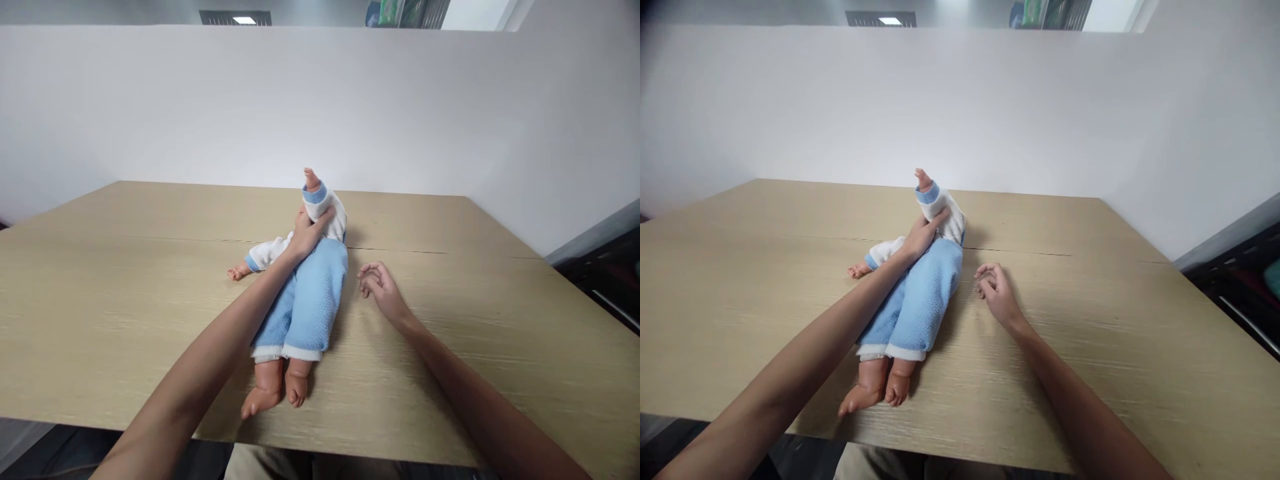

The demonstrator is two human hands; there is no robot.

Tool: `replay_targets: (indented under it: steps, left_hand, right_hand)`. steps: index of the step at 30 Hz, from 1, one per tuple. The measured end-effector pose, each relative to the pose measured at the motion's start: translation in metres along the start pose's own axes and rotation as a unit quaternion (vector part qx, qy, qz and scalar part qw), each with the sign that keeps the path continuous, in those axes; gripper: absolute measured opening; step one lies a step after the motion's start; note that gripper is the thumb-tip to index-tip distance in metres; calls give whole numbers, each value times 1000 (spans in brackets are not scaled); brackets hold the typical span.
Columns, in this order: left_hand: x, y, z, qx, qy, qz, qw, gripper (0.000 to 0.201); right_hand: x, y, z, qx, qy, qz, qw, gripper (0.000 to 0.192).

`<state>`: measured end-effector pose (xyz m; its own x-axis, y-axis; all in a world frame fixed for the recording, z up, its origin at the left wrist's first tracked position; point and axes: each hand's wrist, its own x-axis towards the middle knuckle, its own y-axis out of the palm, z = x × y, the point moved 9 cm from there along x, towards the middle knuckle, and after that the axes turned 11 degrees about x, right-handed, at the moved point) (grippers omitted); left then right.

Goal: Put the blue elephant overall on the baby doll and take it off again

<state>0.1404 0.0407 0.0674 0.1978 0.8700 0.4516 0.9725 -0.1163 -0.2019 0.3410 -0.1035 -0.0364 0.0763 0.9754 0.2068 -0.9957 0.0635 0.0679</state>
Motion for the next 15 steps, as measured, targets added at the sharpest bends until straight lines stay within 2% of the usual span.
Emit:
replay_targets:
  steps: [2,4,7,9,11,12,13,15]
  left_hand:
    - [-1,15,-8,50,41,23,998,47]
    - [-5,36,-15,111,84,74,988,47]
    - [-18,65,-22,223,133,158,953,54]
    - [-28,69,-27,288,159,186,926,60]
    - [-36,53,-33,330,174,171,912,56]
    - [-38,37,-33,350,166,146,911,51]
    - [-39,14,-31,371,142,109,911,44]
    - [-40,-41,-15,428,46,24,903,41]
  right_hand:
    - [6,-7,-6,86,49,-10,995,35]
    - [11,-13,-9,155,101,-13,983,41]
    - [14,-22,-7,249,163,10,955,52]
    - [14,-29,-3,294,186,31,937,65]
    - [13,-39,-1,330,204,27,921,66]
    - [13,-42,-2,345,215,21,913,61]
    - [13,-45,-3,355,225,15,907,54]
    - [15,-47,-5,349,229,0,909,40]
